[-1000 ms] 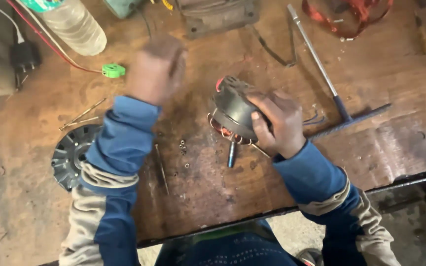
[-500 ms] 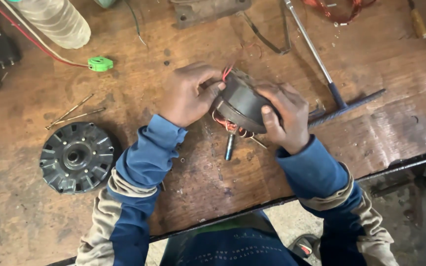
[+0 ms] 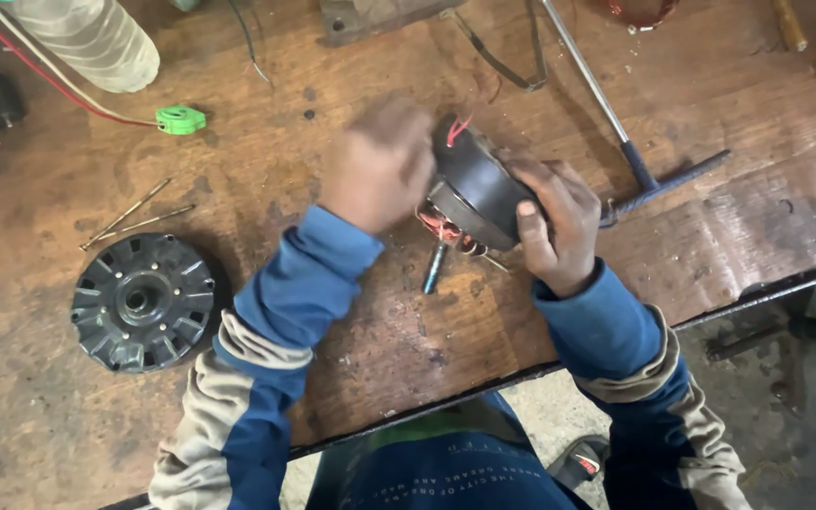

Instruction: The person disassembles a small electric motor on a wooden workbench. They remove the end caps, separate the stator and rotor, and handle the internal windings and shaft, placing the components on the table.

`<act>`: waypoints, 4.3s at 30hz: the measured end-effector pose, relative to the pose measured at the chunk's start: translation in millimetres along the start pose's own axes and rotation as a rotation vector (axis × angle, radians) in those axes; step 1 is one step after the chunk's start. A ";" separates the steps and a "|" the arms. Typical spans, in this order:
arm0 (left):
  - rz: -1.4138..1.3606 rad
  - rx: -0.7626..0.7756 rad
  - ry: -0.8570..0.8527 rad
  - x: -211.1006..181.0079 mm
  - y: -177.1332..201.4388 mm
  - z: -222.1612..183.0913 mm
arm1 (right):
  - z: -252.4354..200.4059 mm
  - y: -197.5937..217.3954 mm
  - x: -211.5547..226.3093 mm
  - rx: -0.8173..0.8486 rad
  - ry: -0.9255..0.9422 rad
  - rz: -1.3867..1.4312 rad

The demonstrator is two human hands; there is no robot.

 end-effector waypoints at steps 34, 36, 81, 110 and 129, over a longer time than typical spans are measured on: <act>-0.181 0.234 0.101 -62.3 -21.8 -12.4 | 66.9 85.5 35.2 0.609 0.313 -0.537; -0.183 0.221 0.123 -66.1 -21.8 -12.6 | 64.6 87.5 36.6 0.604 0.266 -0.500; -0.550 0.312 0.572 32.2 -4.0 -50.6 | -61.5 72.2 -28.2 0.299 -0.742 -0.016; -0.454 0.184 0.542 38.7 -6.5 -41.6 | -26.5 -13.2 -88.3 0.369 -0.532 0.466; -0.488 0.082 0.433 30.8 0.2 -44.4 | -28.8 -22.3 -97.3 0.301 -0.422 0.939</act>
Point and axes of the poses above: each hand's wrist, its own z-axis towards the middle knuckle, its own y-axis out of the back of the hand, x = y × z, the point moved 2 cm from there along z, towards the middle knuckle
